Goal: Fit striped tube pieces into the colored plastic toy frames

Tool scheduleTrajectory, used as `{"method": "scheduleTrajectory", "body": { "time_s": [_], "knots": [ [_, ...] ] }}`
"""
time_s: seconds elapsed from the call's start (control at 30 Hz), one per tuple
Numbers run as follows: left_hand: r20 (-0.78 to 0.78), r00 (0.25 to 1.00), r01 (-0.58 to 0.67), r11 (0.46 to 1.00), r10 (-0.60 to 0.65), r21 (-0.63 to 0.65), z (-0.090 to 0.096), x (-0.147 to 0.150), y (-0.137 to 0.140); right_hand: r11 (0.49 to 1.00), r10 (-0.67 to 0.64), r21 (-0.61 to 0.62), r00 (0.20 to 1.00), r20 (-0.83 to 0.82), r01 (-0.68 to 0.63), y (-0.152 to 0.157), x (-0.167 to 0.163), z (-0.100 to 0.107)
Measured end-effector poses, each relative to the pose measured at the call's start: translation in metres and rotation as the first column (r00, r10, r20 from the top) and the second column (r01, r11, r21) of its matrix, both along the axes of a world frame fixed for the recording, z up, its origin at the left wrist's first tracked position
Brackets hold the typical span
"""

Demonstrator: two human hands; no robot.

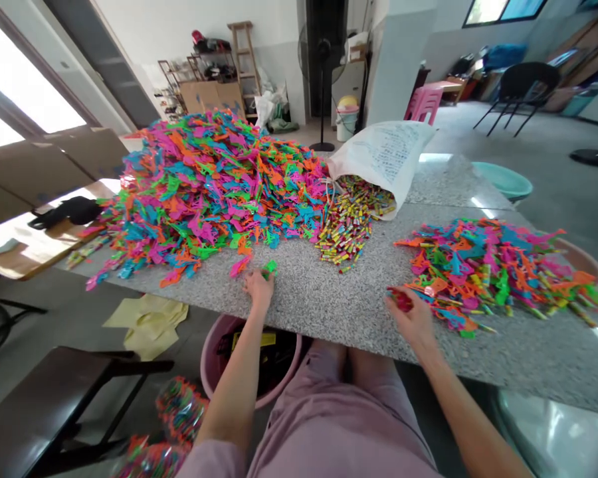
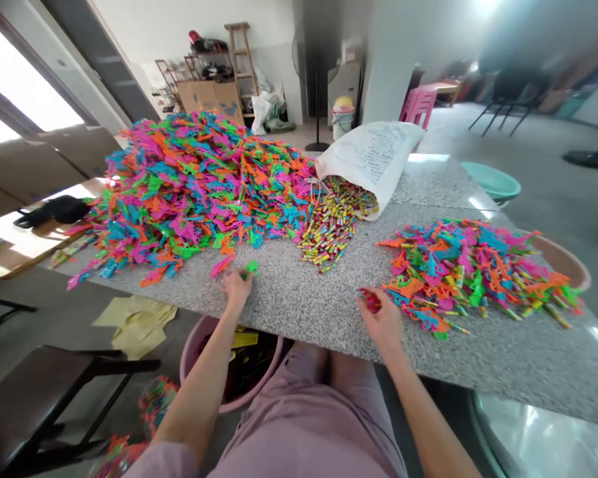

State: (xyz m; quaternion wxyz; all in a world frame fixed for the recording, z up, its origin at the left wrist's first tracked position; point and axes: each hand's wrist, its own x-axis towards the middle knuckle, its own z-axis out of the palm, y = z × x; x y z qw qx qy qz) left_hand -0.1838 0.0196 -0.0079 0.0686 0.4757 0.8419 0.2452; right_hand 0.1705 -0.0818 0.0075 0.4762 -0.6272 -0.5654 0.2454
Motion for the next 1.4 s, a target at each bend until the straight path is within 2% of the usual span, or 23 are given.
{"method": "scheduleTrajectory", "body": {
  "time_s": [0.07, 0.13, 0.2, 0.33, 0.4, 0.47, 0.5, 0.57, 0.6, 0.67, 0.73, 0.77, 0.83, 0.9, 0.97, 1.1, 1.23, 1.4],
  "knots": [
    [0.041, 0.987, 0.153, 0.987, -0.155, 0.046, -0.009, 0.010, -0.015, 0.989, 0.115, -0.070, 0.968, -0.223, -0.134, 0.007, -0.034, 0.004],
    [0.078, 0.953, 0.283, 0.951, -0.294, 0.125, -0.016, 0.018, -0.029, 0.970, 0.196, -0.083, 0.936, -0.292, -0.229, 0.015, -0.059, 0.007],
    [0.117, 0.913, 0.376, 0.918, -0.390, 0.127, -0.017, 0.024, -0.040, 0.963, 0.237, -0.072, 0.943, -0.234, -0.260, 0.025, -0.075, 0.008],
    [0.180, 0.843, 0.515, 0.857, -0.507, 0.001, -0.006, 0.037, -0.053, 0.957, 0.280, -0.061, 0.959, -0.035, -0.282, 0.043, -0.101, 0.005],
    [0.217, 0.792, 0.572, 0.818, -0.570, 0.063, 0.003, 0.046, -0.060, 0.931, 0.358, -0.073, 0.934, 0.007, -0.357, 0.047, -0.113, 0.001],
    [0.327, 0.709, 0.610, 0.776, -0.624, 0.160, 0.011, 0.053, -0.067, 0.913, 0.404, -0.079, 0.915, 0.015, -0.401, 0.046, -0.121, -0.002],
    [0.417, 0.665, 0.593, 0.777, -0.620, 0.211, 0.014, 0.056, -0.072, 0.914, 0.399, -0.079, 0.917, -0.007, -0.398, 0.043, -0.122, -0.003],
    [0.634, 0.569, 0.459, 0.842, -0.524, 0.284, 0.021, 0.062, -0.080, 0.916, 0.375, -0.099, 0.917, -0.138, -0.389, 0.034, -0.122, -0.002],
    [0.737, 0.500, 0.349, 0.885, -0.455, 0.309, 0.024, 0.066, -0.085, 0.910, 0.364, -0.116, 0.900, -0.239, -0.399, 0.028, -0.120, 0.000],
    [0.886, 0.308, 0.132, 0.938, -0.347, 0.321, 0.030, 0.075, -0.093, 0.884, 0.357, -0.135, 0.833, -0.423, -0.447, 0.015, -0.116, 0.007],
    [0.947, 0.104, 0.029, 0.953, -0.303, 0.302, 0.036, 0.088, -0.100, 0.865, 0.354, -0.133, 0.775, -0.523, -0.484, 0.003, -0.113, 0.017],
    [0.955, 0.026, 0.009, 0.955, -0.295, 0.295, 0.038, 0.094, -0.103, 0.866, 0.347, -0.131, 0.768, -0.538, -0.483, -0.002, -0.112, 0.022],
    [0.954, -0.053, 0.001, 0.955, -0.295, 0.295, 0.044, 0.104, -0.108, 0.885, 0.323, -0.127, 0.786, -0.528, -0.449, -0.008, -0.108, 0.032],
    [0.946, -0.051, 0.021, 0.947, -0.320, 0.322, 0.048, 0.109, -0.112, 0.914, 0.293, -0.115, 0.828, -0.478, -0.389, -0.012, -0.103, 0.041],
    [0.938, -0.010, 0.086, 0.935, -0.346, 0.345, 0.051, 0.110, -0.113, 0.934, 0.289, -0.087, 0.878, -0.382, -0.346, -0.014, -0.097, 0.048],
    [0.928, 0.027, 0.155, 0.919, -0.371, 0.363, 0.055, 0.109, -0.115, 0.944, 0.320, -0.043, 0.939, -0.126, -0.327, -0.018, -0.089, 0.057],
    [0.930, 0.042, 0.196, 0.915, -0.366, 0.352, 0.058, 0.111, -0.114, 0.940, 0.339, -0.041, 0.941, -0.016, -0.339, -0.021, -0.085, 0.056],
    [0.943, 0.038, 0.222, 0.923, -0.331, 0.315, 0.056, 0.122, -0.114, 0.907, 0.415, 0.009, 0.898, 0.144, -0.420, -0.022, -0.083, 0.052]
  ]
}}
